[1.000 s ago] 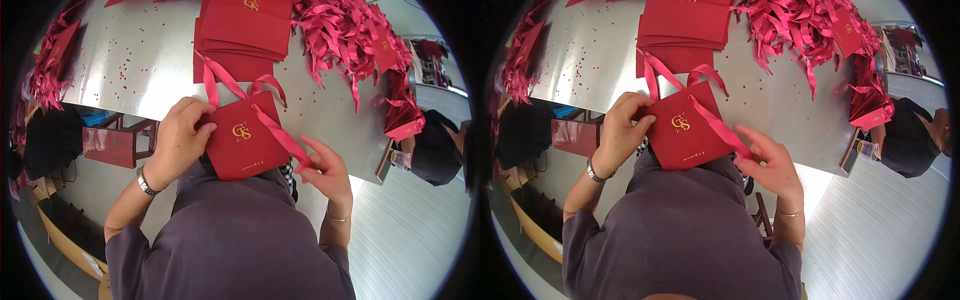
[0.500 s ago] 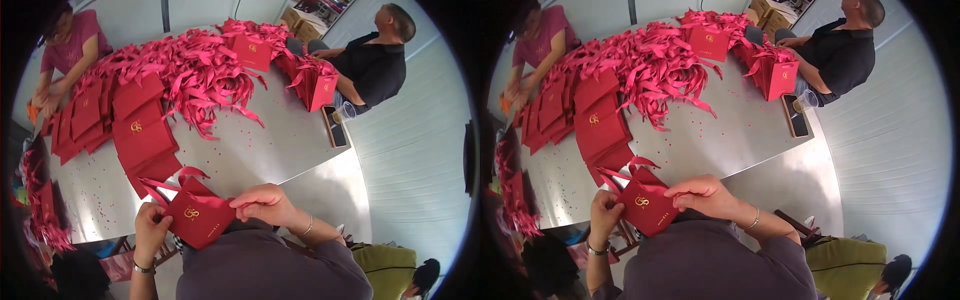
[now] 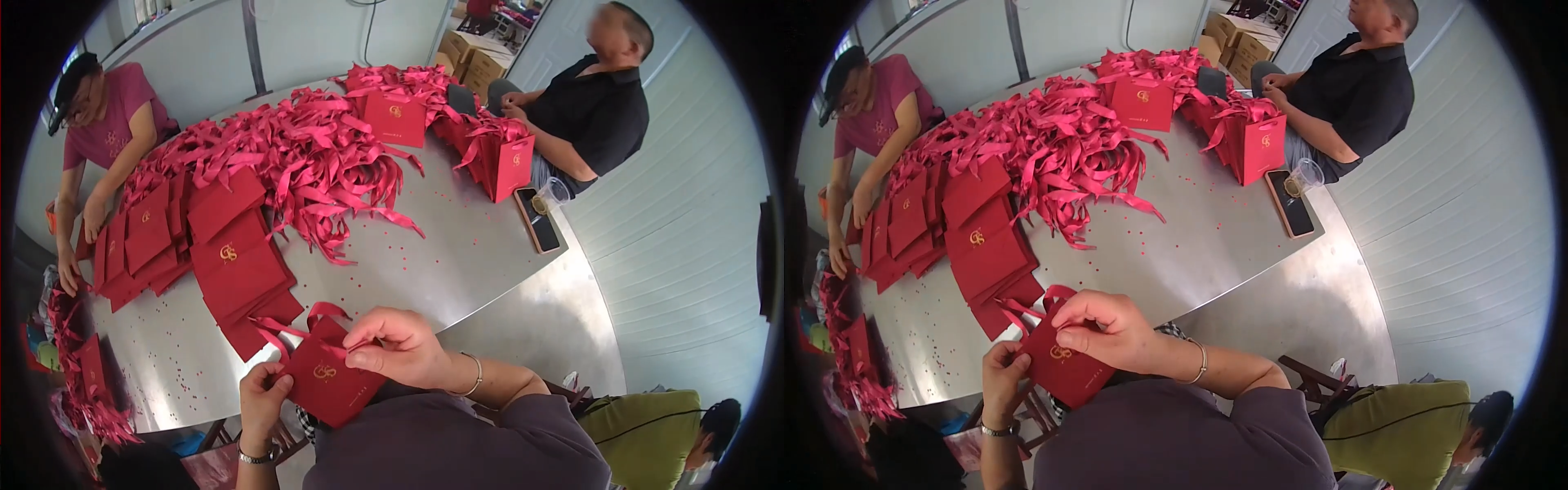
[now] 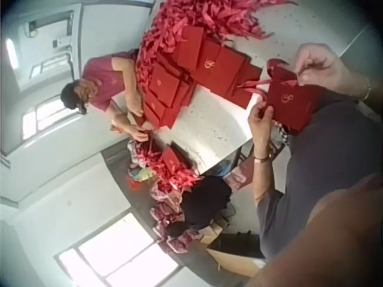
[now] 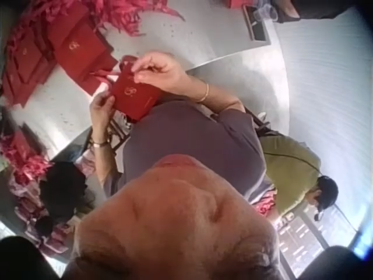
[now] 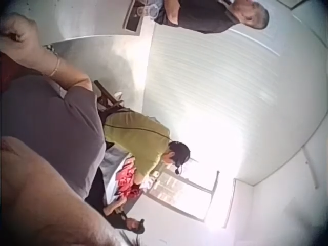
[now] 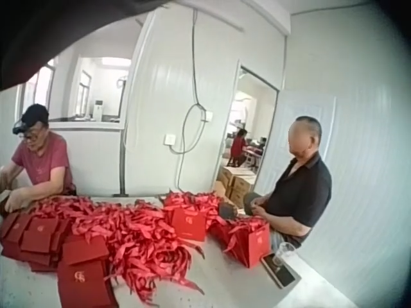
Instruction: The person threads pink ribbons through red gift bags by hand to create handles.
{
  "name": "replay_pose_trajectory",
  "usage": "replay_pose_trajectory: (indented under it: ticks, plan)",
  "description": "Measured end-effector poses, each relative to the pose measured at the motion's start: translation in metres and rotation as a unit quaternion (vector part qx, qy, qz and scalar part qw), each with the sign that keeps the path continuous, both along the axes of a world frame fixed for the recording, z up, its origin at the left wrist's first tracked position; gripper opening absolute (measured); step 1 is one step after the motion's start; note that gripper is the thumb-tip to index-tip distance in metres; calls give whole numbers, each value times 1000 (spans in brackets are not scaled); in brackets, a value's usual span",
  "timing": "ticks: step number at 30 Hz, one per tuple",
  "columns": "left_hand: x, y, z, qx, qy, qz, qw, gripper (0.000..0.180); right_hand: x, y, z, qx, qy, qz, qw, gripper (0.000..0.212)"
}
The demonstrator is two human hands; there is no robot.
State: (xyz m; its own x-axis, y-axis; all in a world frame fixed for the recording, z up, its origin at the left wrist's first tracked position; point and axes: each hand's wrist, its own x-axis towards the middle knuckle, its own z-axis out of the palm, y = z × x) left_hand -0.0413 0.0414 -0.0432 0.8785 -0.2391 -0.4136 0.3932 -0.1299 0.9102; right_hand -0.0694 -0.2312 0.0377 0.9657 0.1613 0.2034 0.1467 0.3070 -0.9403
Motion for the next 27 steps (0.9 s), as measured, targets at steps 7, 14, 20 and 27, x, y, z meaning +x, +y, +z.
replay_pose_trajectory:
  ticks: [7,14,20,27]
  plan:
    - [23,-21,5,111,-155,-50,980,17,13,39,-22,-269,-78,64,958,14]
    - [29,-16,14,73,-42,-87,993,20,23,53,-49,-405,-41,46,912,15]
    - [21,-8,12,90,-77,-99,988,12,13,69,-67,-401,-56,-10,914,13]
    - [22,-7,11,98,-98,-119,983,10,16,65,-74,-407,-47,4,912,11]
